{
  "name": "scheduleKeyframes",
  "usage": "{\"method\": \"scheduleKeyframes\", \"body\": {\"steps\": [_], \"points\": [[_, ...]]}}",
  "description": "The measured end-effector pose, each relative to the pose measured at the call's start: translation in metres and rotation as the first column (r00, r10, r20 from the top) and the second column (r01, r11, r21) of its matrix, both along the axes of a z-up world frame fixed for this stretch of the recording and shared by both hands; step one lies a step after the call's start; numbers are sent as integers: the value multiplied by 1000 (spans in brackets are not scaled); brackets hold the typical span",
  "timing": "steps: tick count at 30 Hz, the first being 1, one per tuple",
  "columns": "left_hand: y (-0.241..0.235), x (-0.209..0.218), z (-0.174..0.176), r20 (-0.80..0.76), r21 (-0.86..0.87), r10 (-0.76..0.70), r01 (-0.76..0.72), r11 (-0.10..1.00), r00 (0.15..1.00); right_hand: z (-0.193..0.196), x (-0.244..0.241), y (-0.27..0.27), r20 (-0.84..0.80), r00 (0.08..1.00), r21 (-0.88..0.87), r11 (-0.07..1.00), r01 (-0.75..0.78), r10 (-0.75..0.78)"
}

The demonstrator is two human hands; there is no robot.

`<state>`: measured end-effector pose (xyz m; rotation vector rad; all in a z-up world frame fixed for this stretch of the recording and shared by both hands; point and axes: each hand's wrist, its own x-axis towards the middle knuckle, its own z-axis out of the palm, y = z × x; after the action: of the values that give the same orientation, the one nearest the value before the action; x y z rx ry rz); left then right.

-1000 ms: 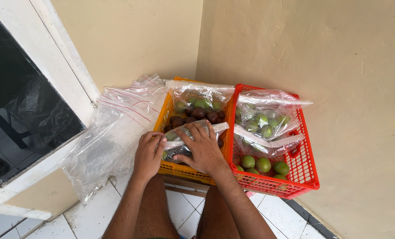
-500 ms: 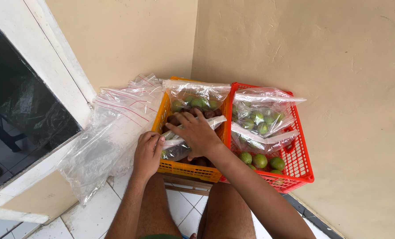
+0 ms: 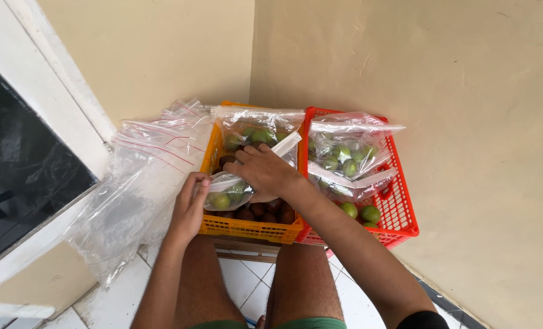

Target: The person packs brown and green fruits from two plastic crates into a clear zip-top bag. They open the bag, place several fruits inside, seal the bag, and set it aside.

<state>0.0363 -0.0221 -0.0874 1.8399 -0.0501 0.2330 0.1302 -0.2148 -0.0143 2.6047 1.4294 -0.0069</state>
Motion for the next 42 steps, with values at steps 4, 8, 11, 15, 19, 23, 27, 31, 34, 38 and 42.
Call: {"method": "scheduleKeyframes", "body": {"steps": [4, 8, 11, 15, 19, 23, 27, 31, 34, 38, 42], "points": [[-7, 7, 19, 190, -47, -72, 82, 995, 979, 56, -14, -18, -103, 991, 123, 988, 95, -83], [-24, 17, 28, 262, -104, -89, 120, 987, 961, 84, 4, -77, -168, 986, 370, 927, 70, -7], [-30, 28, 9, 71, 197, -127, 111, 974, 989, 108, 16, -124, -154, 984, 443, 883, 153, -93], [-43, 26, 11, -57, 586, -206, 200, 785, 977, 118, 29, -178, -255, 908, 366, 836, 409, -333], [-43, 32, 12, -214, 629, -97, 213, 748, 972, 80, 76, -234, -360, 779, 216, 766, 606, -514], [-46, 36, 16, -282, 640, -88, 256, 725, 955, 15, 108, -250, -423, 706, 62, 759, 648, -568], [-49, 39, 17, -315, 649, -37, 243, 721, 948, -5, 125, -241, -445, 670, 86, 717, 692, -594], [-51, 37, 19, -342, 630, -13, 239, 739, 940, -2, 130, -233, -403, 657, -7, 719, 694, -638], [-53, 37, 19, -359, 645, 3, 246, 723, 933, 2, 135, -247, -382, 679, -32, 743, 668, -627], [-51, 43, 12, -362, 650, 5, 249, 718, 932, 51, 100, -248, -540, 608, 77, 686, 724, -582], [-51, 43, 13, -359, 640, -4, 249, 727, 933, 71, 61, -222, -424, 743, 275, 708, 650, -518]]}}
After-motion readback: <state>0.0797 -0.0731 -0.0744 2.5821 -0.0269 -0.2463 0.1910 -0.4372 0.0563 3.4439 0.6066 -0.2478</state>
